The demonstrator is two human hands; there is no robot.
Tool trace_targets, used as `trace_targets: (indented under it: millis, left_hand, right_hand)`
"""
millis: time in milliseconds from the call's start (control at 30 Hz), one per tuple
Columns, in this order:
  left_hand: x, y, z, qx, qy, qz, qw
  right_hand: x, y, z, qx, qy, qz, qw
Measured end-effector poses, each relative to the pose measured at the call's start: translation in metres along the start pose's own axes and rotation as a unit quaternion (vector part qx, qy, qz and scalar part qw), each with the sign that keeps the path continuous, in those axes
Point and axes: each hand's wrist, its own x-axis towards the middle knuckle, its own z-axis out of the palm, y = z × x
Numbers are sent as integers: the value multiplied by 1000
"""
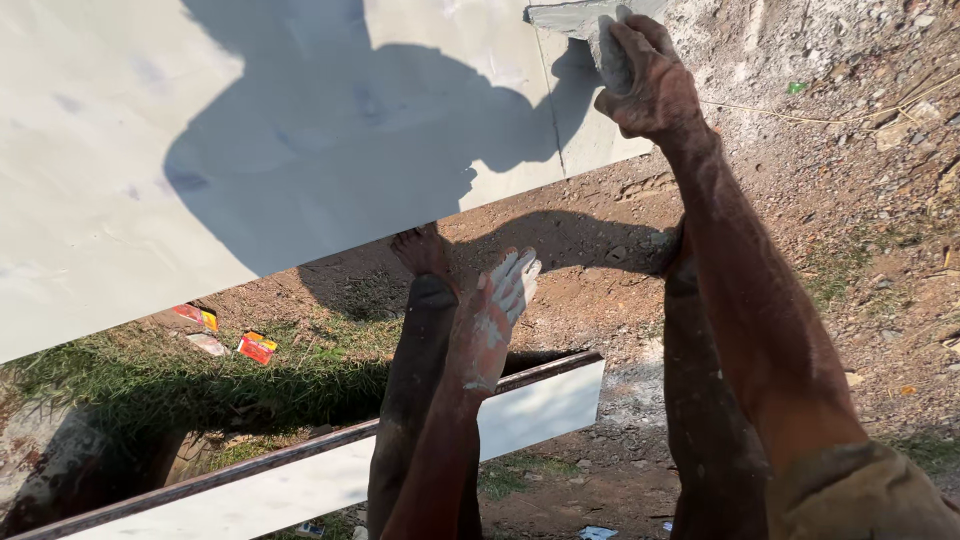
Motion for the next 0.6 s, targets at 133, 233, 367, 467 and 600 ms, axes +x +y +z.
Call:
trace_targets:
  millis: [133,233,367,467,600]
  left_hand:
    - [-5,8,7,3,-9,-18,1000]
    - [-6,7,11,-2,-13,-11,1000]
    - [-5,3,10,-24,-14,-1,1000]
    - [-7,0,9,-35,-7,5,999]
    - [-9,-3,11,-22,2,8,1000]
  right_hand:
    - [-28,2,27,23,-21,72,997]
    - [-63,-7,49,-58,16,13,998]
    - [-106,-21,65,33,-30,153,987]
    - [-120,-28,70,36,3,143,989]
    - [-128,-35,78,-55,45,88,994]
